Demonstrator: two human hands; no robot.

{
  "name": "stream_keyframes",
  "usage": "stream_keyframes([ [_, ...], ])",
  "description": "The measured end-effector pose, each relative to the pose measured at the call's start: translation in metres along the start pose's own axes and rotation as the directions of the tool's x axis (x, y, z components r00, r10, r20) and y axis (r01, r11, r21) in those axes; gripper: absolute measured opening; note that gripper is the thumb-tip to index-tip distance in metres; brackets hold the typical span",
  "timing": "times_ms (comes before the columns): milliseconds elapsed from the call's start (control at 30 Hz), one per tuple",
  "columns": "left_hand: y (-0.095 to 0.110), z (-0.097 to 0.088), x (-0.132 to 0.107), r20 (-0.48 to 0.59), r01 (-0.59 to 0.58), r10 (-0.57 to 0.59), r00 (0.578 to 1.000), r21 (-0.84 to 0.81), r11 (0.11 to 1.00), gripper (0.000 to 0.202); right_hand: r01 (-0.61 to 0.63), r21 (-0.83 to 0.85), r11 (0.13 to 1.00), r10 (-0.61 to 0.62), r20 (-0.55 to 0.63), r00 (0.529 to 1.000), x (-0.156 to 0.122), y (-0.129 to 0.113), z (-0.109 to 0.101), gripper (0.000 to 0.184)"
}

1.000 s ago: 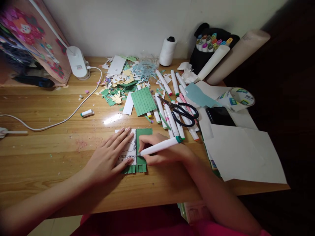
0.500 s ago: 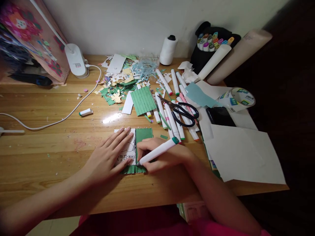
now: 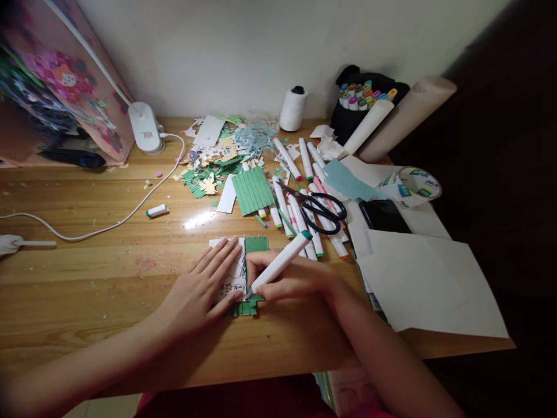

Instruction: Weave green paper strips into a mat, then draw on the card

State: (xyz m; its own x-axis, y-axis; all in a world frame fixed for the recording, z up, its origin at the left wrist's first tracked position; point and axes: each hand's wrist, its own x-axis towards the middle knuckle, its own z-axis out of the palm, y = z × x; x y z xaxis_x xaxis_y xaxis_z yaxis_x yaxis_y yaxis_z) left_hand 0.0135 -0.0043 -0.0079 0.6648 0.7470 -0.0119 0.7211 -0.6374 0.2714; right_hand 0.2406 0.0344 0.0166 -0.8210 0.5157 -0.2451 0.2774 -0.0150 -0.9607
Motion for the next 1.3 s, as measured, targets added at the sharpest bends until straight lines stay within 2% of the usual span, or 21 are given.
stream_keyframes([
  [333,-0.003,0.000,-0.003,0.003,0.005,-0.005,1.000,0.004,1.000,0.069,-0.048,0.006,0.999,0.048,0.002,0.999,-0.002,0.004,-0.001,0.013],
  [500,-0.003,0.001,-0.002,-0.011,0.005,-0.005,1.000,0.007,1.000,0.069,-0.023,0.002,1.000,0.023,-0.006,1.000,-0.002,0.002,0.000,0.012],
  [567,-0.003,0.000,-0.003,-0.018,0.006,-0.006,1.000,-0.002,1.000,0.068,0.012,0.041,0.999,-0.010,-0.043,0.999,-0.001,0.001,0.001,0.009],
  [600,-0.003,0.000,-0.003,-0.019,0.007,-0.007,1.000,-0.009,1.000,0.068,0.028,0.059,0.998,-0.022,-0.099,0.995,-0.001,0.001,0.002,0.009],
  [667,-0.002,0.000,-0.003,-0.019,0.010,-0.010,1.000,-0.022,1.000,0.068,0.053,0.051,0.997,-0.036,-0.289,0.957,0.002,0.001,0.005,0.014],
  [767,-0.002,-0.001,-0.003,-0.014,0.013,-0.013,1.000,-0.025,1.000,0.069,0.006,-0.070,0.998,-0.046,-0.590,0.806,0.008,0.004,0.009,0.014],
  [833,-0.003,0.000,-0.002,-0.015,0.012,-0.013,1.000,-0.026,1.000,0.070,-0.058,-0.145,0.988,-0.060,-0.692,0.720,0.012,0.008,0.011,0.012],
  [900,-0.003,0.000,-0.002,-0.019,0.010,-0.011,1.000,-0.032,0.999,0.070,-0.109,-0.188,0.976,-0.067,-0.735,0.675,0.015,0.010,0.013,0.011],
  [1000,-0.003,0.000,-0.002,-0.016,0.011,-0.012,1.000,-0.036,0.999,0.070,-0.135,-0.197,0.971,-0.061,-0.750,0.659,0.018,0.010,0.015,0.010],
  [1300,-0.004,0.001,-0.001,-0.019,0.004,-0.005,1.000,-0.029,1.000,0.070,-0.151,-0.194,0.969,-0.040,-0.731,0.681,0.018,0.009,0.017,0.009],
])
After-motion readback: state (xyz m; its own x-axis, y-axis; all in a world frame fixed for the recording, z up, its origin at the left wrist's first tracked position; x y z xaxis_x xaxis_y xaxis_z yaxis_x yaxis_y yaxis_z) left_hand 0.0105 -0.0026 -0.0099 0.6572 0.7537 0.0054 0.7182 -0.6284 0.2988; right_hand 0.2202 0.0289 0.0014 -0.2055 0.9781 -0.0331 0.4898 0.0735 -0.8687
